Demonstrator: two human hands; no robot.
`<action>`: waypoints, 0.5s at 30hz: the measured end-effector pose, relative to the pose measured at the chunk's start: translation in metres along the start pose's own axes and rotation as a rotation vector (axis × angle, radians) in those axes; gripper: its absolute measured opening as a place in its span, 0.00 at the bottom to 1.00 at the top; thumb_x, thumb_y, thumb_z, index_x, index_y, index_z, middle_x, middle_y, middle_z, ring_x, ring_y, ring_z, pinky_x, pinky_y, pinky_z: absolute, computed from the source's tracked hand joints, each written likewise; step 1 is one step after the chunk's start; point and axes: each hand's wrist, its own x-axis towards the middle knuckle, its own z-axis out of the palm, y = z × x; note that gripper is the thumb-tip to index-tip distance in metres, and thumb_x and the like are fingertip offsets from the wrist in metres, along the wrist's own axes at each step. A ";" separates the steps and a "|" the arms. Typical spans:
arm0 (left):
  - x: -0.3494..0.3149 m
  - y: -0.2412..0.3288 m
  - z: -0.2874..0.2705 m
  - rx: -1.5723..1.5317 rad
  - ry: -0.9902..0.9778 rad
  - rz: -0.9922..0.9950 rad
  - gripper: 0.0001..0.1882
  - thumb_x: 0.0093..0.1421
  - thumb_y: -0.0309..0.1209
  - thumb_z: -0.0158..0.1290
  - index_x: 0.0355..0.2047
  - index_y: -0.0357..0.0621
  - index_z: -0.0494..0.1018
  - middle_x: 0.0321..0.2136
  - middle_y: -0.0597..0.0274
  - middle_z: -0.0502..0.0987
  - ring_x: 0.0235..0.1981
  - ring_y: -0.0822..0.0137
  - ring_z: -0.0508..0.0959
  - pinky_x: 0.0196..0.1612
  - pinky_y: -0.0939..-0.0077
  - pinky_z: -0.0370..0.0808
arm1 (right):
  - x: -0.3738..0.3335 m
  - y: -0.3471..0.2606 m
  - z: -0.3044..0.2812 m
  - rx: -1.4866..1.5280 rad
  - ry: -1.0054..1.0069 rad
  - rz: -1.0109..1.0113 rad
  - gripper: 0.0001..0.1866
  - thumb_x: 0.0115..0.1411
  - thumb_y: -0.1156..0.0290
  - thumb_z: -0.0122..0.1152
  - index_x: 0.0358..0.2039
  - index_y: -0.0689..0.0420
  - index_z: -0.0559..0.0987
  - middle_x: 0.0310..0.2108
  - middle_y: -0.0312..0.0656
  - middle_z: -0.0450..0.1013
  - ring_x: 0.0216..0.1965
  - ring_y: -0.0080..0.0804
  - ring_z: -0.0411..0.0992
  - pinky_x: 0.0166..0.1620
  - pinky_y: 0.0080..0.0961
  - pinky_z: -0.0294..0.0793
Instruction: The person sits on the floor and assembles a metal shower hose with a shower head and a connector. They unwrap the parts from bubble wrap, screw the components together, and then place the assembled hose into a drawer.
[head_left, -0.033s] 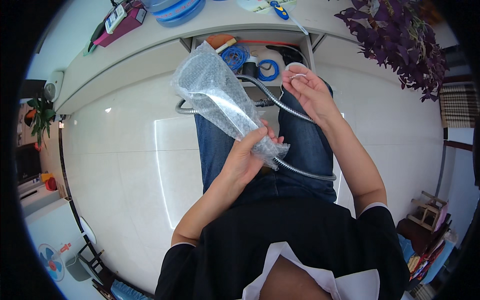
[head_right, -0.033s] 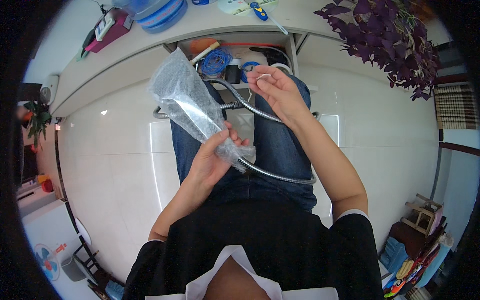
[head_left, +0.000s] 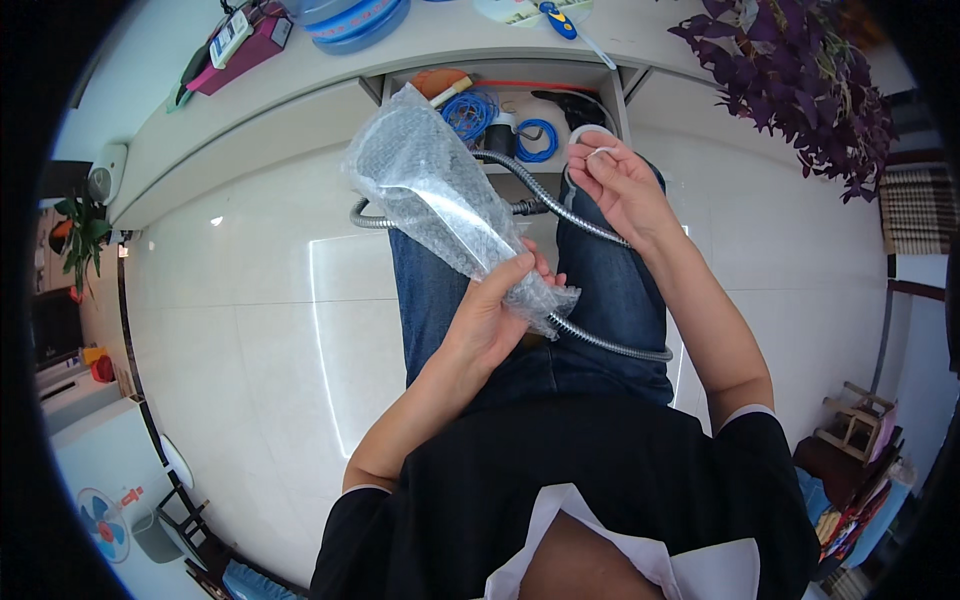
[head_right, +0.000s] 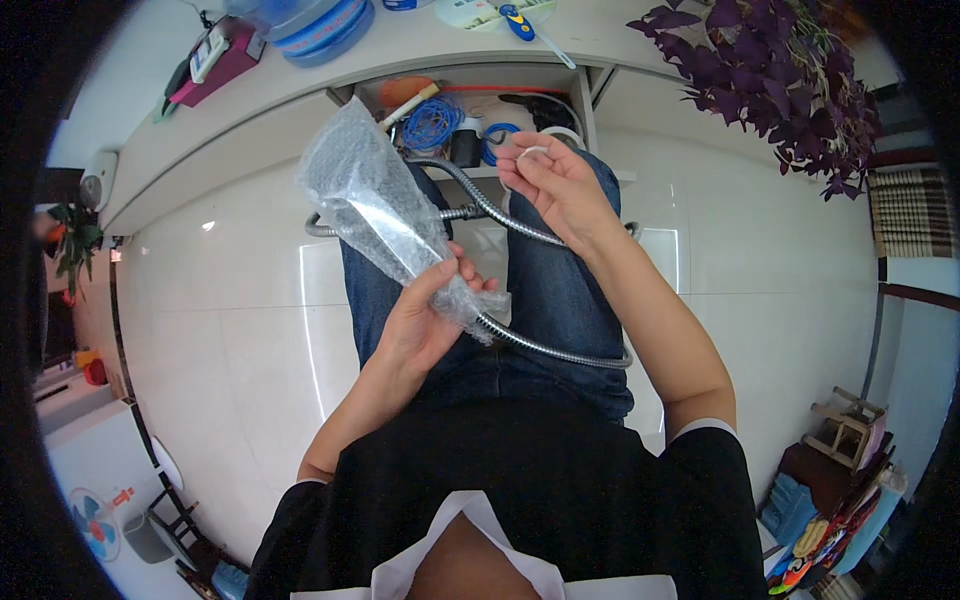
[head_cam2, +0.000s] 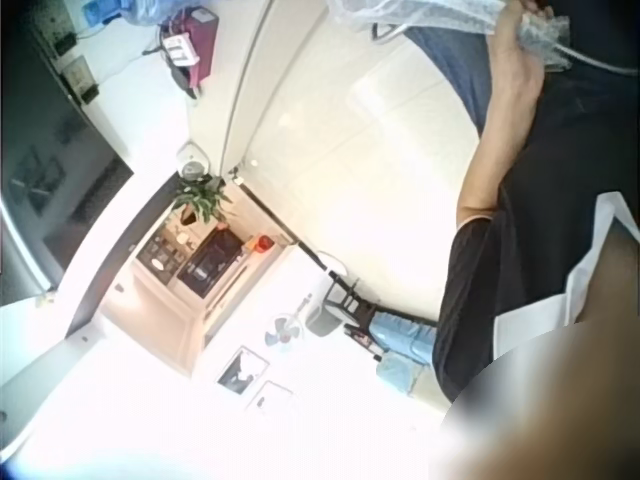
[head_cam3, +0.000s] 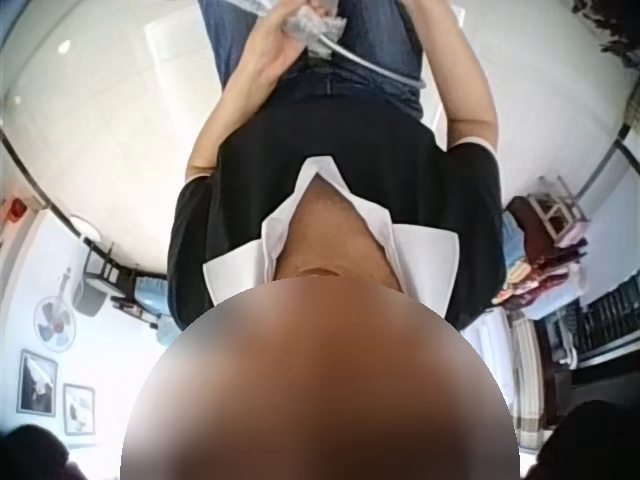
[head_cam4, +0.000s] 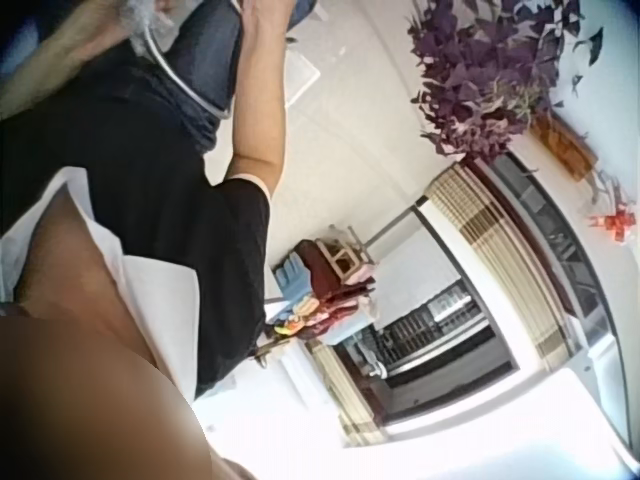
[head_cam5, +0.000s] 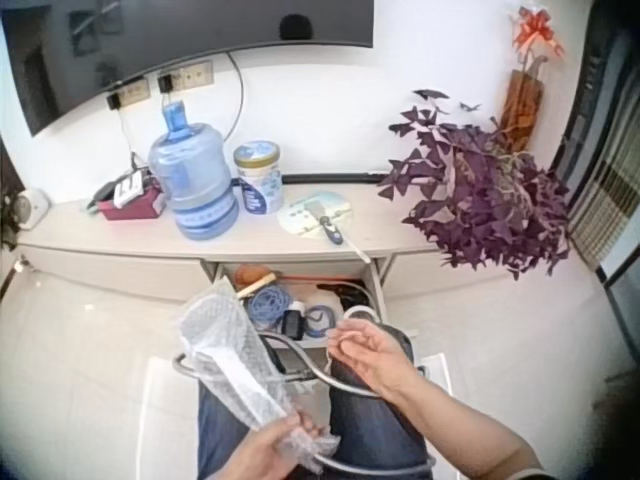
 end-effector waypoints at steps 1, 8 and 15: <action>0.001 -0.001 0.001 -0.007 0.009 -0.004 0.12 0.56 0.30 0.52 0.40 0.41 0.66 0.29 0.61 0.71 0.32 0.67 0.72 0.53 0.62 0.65 | 0.000 -0.002 -0.004 0.035 -0.014 0.036 0.12 0.59 0.75 0.53 0.44 0.59 0.70 0.40 0.44 0.72 0.42 0.28 0.72 0.50 0.23 0.71; 0.003 0.000 0.012 -0.097 0.054 -0.051 0.19 0.56 0.29 0.53 0.47 0.41 0.63 0.30 0.60 0.70 0.33 0.67 0.72 0.52 0.65 0.66 | -0.006 0.000 -0.009 0.169 -0.297 0.126 0.07 0.58 0.74 0.55 0.38 0.56 0.72 0.38 0.42 0.72 0.36 0.23 0.71 0.42 0.18 0.71; 0.004 0.001 0.013 -0.048 0.017 -0.043 0.22 0.57 0.29 0.53 0.50 0.41 0.61 0.32 0.58 0.71 0.35 0.67 0.73 0.50 0.64 0.69 | -0.014 0.002 0.016 -0.326 -0.317 0.120 0.05 0.56 0.75 0.57 0.34 0.58 0.75 0.38 0.41 0.72 0.34 0.22 0.70 0.40 0.17 0.71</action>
